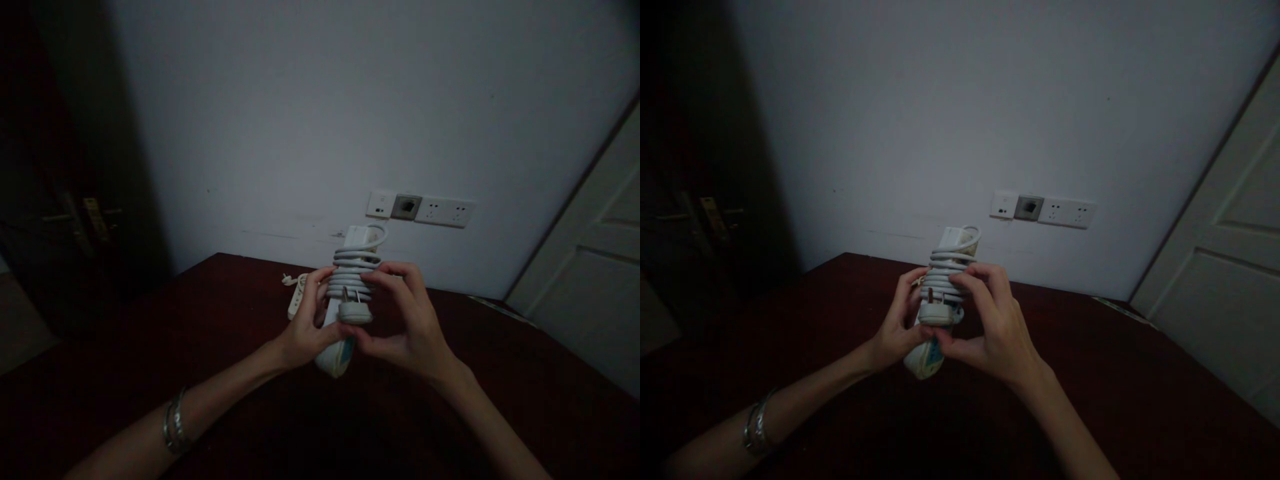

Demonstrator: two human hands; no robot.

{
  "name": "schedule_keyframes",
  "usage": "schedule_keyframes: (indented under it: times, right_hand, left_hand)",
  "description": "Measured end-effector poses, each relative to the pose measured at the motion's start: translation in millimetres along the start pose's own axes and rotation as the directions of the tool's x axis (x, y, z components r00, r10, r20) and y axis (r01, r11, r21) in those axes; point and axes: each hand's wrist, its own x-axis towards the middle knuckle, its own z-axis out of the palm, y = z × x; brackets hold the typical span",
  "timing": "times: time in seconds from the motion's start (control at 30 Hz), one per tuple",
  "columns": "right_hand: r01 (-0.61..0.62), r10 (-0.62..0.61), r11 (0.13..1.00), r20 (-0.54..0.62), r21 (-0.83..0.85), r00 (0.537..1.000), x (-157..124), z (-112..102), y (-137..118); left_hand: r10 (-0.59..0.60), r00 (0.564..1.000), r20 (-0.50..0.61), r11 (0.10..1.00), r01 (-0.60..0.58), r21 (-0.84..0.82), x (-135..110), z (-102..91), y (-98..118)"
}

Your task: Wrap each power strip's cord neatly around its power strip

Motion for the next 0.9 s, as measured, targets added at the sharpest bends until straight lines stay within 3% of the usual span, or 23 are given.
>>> schedule_keyframes:
  times: [0.2,0.33,0.47,0.63,0.9]
  right_hand:
    - [-0.059,0.058,0.998,0.03,0.035,0.998,0.0,-1.1,1.8]
    - [-0.117,0.115,0.993,0.056,0.033,0.992,-0.7,-1.0,5.3]
    - [-0.131,0.13,0.991,0.076,0.013,0.989,-2.5,0.4,7.7]
    - [-0.107,0.111,0.993,0.088,-0.05,0.99,-2.3,-0.8,7.5]
    - [-0.013,0.012,0.996,-0.021,-0.086,1.0,-3.6,7.8,7.1]
  left_hand:
    - [-0.083,0.991,0.106,0.996,0.081,0.021,-1.0,-1.8,6.8]
    - [-0.151,0.973,0.175,0.982,0.127,0.143,-5.0,-3.1,8.9]
    - [-0.109,0.981,0.16,0.944,0.052,0.327,-8.2,-3.3,7.6]
    - [-0.113,0.981,0.16,0.904,0.034,0.426,-8.8,1.7,7.0]
    - [-0.129,0.983,0.13,0.911,0.066,0.407,-7.3,6.5,11.1]
